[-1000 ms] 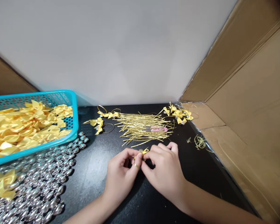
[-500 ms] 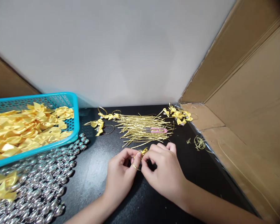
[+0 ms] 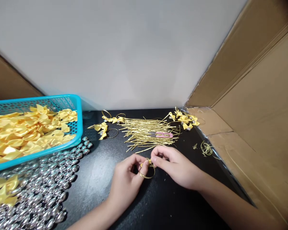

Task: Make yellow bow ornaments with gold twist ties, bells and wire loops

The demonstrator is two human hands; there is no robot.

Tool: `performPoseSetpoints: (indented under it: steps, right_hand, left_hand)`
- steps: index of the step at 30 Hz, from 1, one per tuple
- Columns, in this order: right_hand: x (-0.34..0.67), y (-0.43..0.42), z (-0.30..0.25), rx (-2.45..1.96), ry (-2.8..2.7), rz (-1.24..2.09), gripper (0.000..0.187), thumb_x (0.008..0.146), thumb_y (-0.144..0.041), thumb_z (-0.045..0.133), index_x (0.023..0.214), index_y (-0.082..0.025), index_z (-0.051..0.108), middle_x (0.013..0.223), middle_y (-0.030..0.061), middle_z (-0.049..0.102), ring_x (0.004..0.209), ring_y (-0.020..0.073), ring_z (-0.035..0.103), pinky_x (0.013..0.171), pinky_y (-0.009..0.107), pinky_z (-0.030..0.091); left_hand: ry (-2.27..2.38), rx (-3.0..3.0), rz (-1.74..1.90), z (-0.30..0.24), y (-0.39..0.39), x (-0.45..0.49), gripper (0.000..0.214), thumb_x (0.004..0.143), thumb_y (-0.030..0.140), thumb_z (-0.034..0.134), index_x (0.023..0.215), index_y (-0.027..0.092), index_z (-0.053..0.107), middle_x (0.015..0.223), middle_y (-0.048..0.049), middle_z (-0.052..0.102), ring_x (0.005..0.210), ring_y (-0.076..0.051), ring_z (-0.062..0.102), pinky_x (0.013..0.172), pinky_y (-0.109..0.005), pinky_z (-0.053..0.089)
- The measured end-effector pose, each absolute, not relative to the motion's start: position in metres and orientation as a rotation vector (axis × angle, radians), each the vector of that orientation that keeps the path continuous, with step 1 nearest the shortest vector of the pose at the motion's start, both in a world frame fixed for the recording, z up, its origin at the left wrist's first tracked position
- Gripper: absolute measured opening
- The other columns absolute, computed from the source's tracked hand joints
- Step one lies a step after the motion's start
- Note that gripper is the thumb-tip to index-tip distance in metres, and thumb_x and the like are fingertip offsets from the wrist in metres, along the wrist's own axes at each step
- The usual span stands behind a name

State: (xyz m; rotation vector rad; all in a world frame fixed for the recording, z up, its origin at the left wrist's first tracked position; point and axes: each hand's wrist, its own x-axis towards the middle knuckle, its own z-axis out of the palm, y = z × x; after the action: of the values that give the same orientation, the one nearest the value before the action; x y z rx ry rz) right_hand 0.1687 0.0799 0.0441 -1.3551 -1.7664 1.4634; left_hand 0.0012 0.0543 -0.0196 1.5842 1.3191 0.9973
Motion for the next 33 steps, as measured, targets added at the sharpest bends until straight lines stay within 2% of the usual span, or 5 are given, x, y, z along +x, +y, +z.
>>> performPoseSetpoints:
  steps: [8,18,25,28,33]
  right_hand:
    - [0.165,0.08,0.041,-1.335,-1.646,1.501,0.013,0.085,-0.017,0.053,0.072,-0.017,0.054,0.066,-0.0035,0.049,0.062,0.0108,0.043,0.058,0.023,0.037]
    - [0.163,0.085,0.038,-1.369,-1.649,1.431,0.016,0.084,-0.016,0.052,0.068,-0.017,0.052,0.063,-0.0043,0.046,0.059,0.0103,0.04,0.056,0.022,0.034]
    - [0.166,0.083,0.044,-1.411,-1.739,1.459,0.017,0.084,-0.016,0.053,0.068,-0.017,0.054,0.057,-0.0067,0.042,0.053,0.0089,0.035,0.049,0.021,0.029]
    - [0.164,0.076,0.047,-1.415,-1.927,1.301,0.017,0.084,-0.014,0.054,0.068,-0.017,0.058,0.057,-0.0059,0.045,0.053,0.0088,0.036,0.049,0.022,0.028]
    - [0.163,0.07,0.049,-1.411,-2.069,0.991,0.016,0.084,-0.012,0.055,0.069,-0.018,0.056,0.066,-0.0035,0.053,0.062,0.0109,0.044,0.057,0.024,0.032]
  left_hand:
    - [1.318,1.715,0.984,-0.017,0.054,0.003,0.018,0.086,0.027,0.057,0.072,0.017,0.062,0.059,0.0017,0.057,0.053,-0.013,0.05,0.05,-0.023,0.039]
    - [1.23,1.893,0.985,-0.014,0.053,0.001,0.014,0.086,0.021,0.056,0.076,0.017,0.064,0.062,-0.0006,0.063,0.05,-0.013,0.05,0.048,-0.023,0.038]
    - [1.312,1.514,1.087,-0.016,0.054,0.002,0.017,0.087,0.03,0.058,0.076,0.018,0.064,0.065,-0.0004,0.064,0.058,-0.015,0.056,0.054,-0.024,0.044]
    - [1.307,1.476,1.064,-0.018,0.054,0.002,0.018,0.087,0.032,0.058,0.078,0.018,0.064,0.068,-0.0012,0.066,0.061,-0.016,0.057,0.056,-0.024,0.045]
    - [1.333,1.729,0.983,-0.016,0.053,0.001,0.018,0.087,0.029,0.056,0.076,0.018,0.065,0.061,0.0005,0.062,0.054,-0.015,0.053,0.05,-0.023,0.039]
